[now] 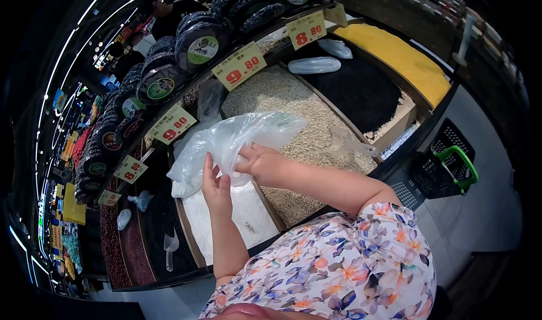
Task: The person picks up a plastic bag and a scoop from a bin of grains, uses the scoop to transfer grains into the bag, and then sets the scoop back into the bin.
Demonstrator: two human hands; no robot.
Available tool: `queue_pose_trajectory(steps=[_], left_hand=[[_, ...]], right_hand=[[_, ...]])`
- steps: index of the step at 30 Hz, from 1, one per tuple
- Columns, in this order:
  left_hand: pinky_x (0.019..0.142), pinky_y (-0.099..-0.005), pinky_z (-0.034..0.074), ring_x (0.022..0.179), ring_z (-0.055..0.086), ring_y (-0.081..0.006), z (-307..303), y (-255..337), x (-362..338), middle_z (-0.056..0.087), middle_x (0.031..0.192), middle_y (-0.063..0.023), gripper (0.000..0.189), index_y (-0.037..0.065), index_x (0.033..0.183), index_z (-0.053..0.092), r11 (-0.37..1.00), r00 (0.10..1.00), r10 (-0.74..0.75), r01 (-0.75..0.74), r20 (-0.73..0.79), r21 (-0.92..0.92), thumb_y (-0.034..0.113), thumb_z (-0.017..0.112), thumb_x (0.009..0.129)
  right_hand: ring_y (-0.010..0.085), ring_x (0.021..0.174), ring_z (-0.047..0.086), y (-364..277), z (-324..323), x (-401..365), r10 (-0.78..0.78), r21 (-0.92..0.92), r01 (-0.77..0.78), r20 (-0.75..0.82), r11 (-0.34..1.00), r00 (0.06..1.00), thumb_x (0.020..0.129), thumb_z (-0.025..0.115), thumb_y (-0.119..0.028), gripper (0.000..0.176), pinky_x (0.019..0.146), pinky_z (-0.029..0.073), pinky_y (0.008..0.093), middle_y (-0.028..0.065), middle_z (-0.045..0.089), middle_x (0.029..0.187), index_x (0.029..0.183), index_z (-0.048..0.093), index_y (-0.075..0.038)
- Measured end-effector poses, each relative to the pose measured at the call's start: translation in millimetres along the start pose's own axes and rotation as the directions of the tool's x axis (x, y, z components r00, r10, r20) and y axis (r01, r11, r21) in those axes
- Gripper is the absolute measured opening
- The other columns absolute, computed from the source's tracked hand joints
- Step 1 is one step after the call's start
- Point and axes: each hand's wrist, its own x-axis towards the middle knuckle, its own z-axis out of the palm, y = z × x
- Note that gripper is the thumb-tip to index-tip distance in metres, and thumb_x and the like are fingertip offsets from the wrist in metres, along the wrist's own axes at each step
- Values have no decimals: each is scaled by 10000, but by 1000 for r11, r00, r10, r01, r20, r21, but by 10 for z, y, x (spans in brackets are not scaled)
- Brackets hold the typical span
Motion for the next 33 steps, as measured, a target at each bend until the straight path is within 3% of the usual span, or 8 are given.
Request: queue_pose_trajectory(steps=[1, 5, 12, 21, 24, 26, 27, 33], left_hand=[[841, -369, 439, 1081, 510, -268, 33, -27, -50, 448, 1243, -210, 774, -50, 1318, 317, 988, 994, -89, 97, 63, -121, 317, 684, 744], [843, -304, 436, 990, 536, -186, 94, -117, -230, 518, 1167, -135, 700, -38, 1320, 332, 991, 992, -97, 89, 78, 98, 114, 678, 730], [750, -251, 462, 824, 581, -133, -5, -417, -446, 610, 913, -85, 192, -43, 1011, 560, 986, 982, -166, 168, -89, 15, -12, 550, 821], [679, -241, 443, 732, 548, -114, -84, -372, -702, 601, 793, -54, 83, -21, 872, 571, 987, 961, -145, 157, -234, 34, -7, 529, 802], [648, -238, 439, 702, 544, -108, 1, -314, -831, 597, 748, -50, 61, -18, 841, 574, 980, 965, -151, 175, -216, 96, 8, 531, 806], [642, -224, 430, 713, 535, -91, 35, -217, -918, 596, 765, -43, 64, -13, 841, 572, 964, 958, -242, 256, -156, 75, 9, 517, 816], [642, -224, 430, 713, 535, -91, 62, -196, -958, 596, 765, -43, 64, -13, 841, 572, 963, 957, -243, 258, -159, 79, 9, 517, 816], [751, -270, 470, 848, 578, -137, 353, -45, -1185, 606, 942, -79, 151, -12, 993, 563, 704, 863, -498, 456, 78, -545, 35, 514, 858]], right_hand=[[349, 1013, 512, -8, 24, -15, 2, -2, -2, -2, 1000, 1000, 660, 624, -83, 429, 882, 435, 382, 108, 470, 1202, 1076, 602, -184], [326, 1052, 472, -112, 98, -114, -54, 78, 41, 165, 996, 985, 669, 622, -80, 401, 885, 428, 380, 124, 424, 1236, 1063, 602, -153], [355, 961, 532, -263, 69, -337, -55, 181, -14, 371, 983, 927, 717, 628, -88, 412, 836, 444, 425, 172, 426, 1243, 1122, 566, -135], [237, 755, 617, -506, -488, -541, -23, 578, -119, 233, 807, 972, 733, 656, -117, 526, 805, 472, 372, 158, 451, 1226, 1230, 487, -148], [277, 936, 565, -473, -571, -562, 17, 567, -59, 78, 821, 997, 713, 692, -152, 498, 794, 486, 363, 141, 449, 1247, 1183, 528, -132], [299, 1059, 504, -434, -633, -516, -157, 190, 169, -76, 967, 985, 654, 721, -148, 605, 887, 434, 401, 133, 441, 1260, 1215, 498, -124], [299, 1059, 504, -413, -628, -537, -159, 194, 171, -76, 966, 984, 654, 721, -148, 605, 887, 434, 401, 133, 441, 1260, 1215, 498, -124], [349, 1235, 331, -144, -384, -883, 0, 274, -74, 261, 959, 965, 601, 755, -183, 891, 1021, 283, 438, 132, 340, 1352, 1365, 297, -191]])
